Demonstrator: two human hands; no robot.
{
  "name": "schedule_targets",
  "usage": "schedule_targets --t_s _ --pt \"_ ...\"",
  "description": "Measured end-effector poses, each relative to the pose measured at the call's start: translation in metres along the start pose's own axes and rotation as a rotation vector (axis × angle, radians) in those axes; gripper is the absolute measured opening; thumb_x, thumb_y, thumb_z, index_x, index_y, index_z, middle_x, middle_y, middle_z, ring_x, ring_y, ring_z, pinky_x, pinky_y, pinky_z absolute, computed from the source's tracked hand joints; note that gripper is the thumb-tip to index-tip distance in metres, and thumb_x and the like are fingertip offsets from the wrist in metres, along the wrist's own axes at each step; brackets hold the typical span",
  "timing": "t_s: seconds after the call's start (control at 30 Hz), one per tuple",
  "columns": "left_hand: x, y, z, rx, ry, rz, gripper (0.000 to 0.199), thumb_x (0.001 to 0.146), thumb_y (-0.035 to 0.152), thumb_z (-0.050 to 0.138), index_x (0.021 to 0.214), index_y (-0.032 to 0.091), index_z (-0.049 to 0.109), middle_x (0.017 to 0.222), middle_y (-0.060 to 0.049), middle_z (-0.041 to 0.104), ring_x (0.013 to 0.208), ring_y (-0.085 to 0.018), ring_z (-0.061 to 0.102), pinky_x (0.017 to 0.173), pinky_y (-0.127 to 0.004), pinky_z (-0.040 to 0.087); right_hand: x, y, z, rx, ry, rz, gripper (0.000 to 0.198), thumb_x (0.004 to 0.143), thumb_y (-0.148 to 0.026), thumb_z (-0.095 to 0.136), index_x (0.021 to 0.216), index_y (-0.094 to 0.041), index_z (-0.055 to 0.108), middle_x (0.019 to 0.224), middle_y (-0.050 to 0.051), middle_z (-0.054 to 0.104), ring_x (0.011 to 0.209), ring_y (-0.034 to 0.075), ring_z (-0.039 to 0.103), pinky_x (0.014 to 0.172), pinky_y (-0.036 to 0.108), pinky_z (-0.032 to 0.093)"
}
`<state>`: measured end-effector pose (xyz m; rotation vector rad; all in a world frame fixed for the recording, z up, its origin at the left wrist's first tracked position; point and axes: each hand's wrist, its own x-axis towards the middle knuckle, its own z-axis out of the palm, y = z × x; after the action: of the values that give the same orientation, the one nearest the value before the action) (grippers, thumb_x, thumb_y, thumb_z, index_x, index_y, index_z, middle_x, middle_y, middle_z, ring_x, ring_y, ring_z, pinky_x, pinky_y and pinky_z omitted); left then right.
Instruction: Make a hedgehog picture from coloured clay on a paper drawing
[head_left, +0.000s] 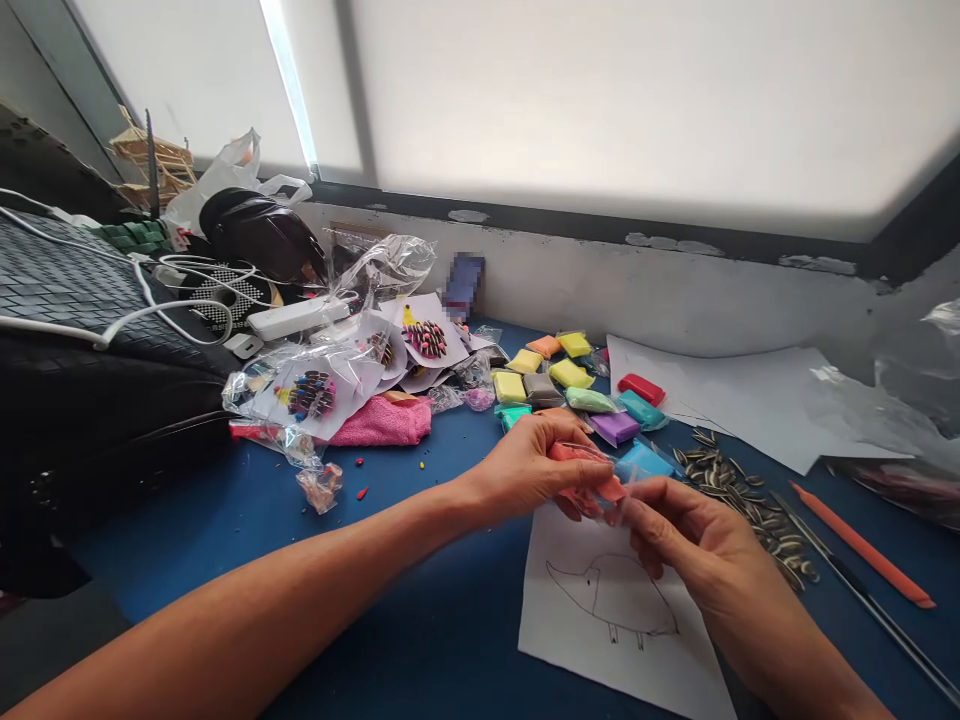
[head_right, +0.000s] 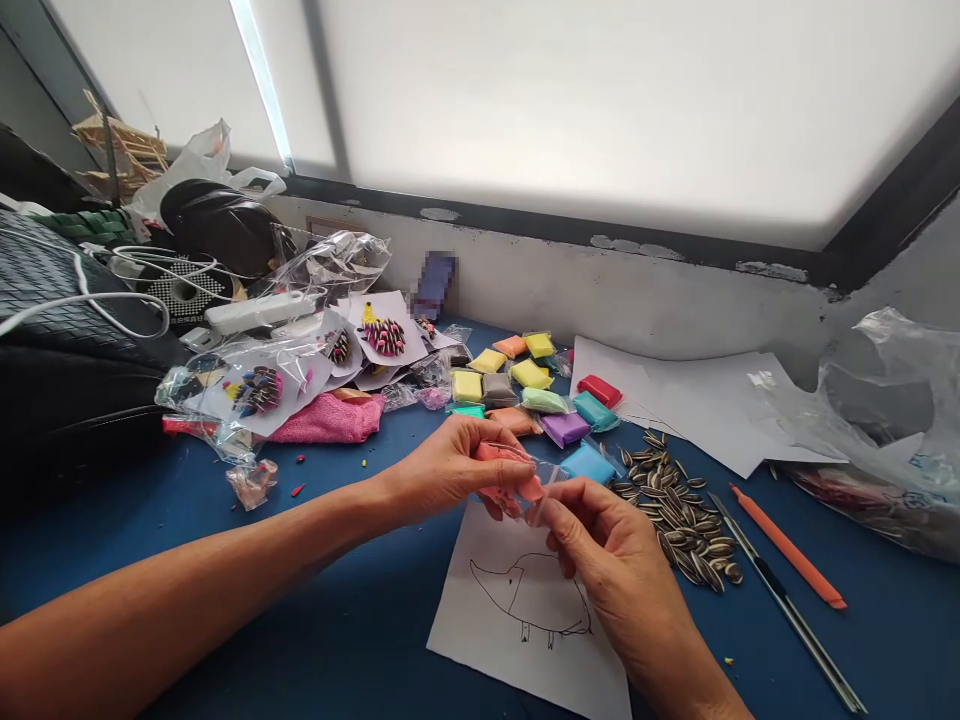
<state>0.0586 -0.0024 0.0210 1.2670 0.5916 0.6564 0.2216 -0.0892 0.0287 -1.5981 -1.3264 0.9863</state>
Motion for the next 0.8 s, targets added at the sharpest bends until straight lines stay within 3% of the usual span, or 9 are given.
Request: schedule_targets --t_s 0.17,0.43,0.6,0.8 --pt "0.001 0.0 -0.001 -0.029 -0.004 -0.01 0.041 0.068 0.045 0.083 0.081 0.009 0.068 0.084 -0.009 0.07 0.065 -0.012 0.066 0.058 -0.024 0.054 0.001 0.001 0.001 -0.019 0.09 -0.021 0.044 0.068 -0.066 0.069 0.075 -0.022 0.067 0.057 -0.001 0.053 0.05 0.012 0.045 0.047 0.024 0.041" --pt "0.002 -0.004 -0.002 -0.08 -0.071 -0.08 0.052 0.058 0.052 0.087 0.078 0.007 0.07 0.07 -0.006 0.067 0.061 -0.013 0.065 0.068 -0.03 0.058 -0.002 -0.002 0.003 -0.068 0.229 -0.095 0.039 0.063 -0.061 0.075 0.067 -0.024 0.063 0.062 0.001 0.062 0.052 0.013 0.053 0.045 0.024 0.044" --pt "0.003 -0.008 -0.003 -0.078 -0.088 -0.092 0.061 0.055 0.062 0.084 0.079 0.008 0.069 0.073 -0.006 0.067 0.061 -0.015 0.067 0.061 -0.029 0.056 -0.002 0.008 0.003 -0.085 0.269 -0.123 0.043 0.062 -0.058 0.076 0.092 -0.027 0.074 0.083 0.006 0.075 0.065 0.021 0.066 0.053 0.032 0.054" --pt "0.002 -0.011 -0.001 -0.056 -0.124 -0.086 0.057 0.061 0.061 0.082 0.077 0.008 0.065 0.073 -0.005 0.065 0.056 -0.013 0.065 0.056 -0.026 0.055 -0.002 0.012 0.004 -0.119 0.233 -0.149 0.041 0.066 -0.055 0.075 0.1 -0.031 0.077 0.083 0.004 0.075 0.065 0.022 0.067 0.051 0.032 0.054"
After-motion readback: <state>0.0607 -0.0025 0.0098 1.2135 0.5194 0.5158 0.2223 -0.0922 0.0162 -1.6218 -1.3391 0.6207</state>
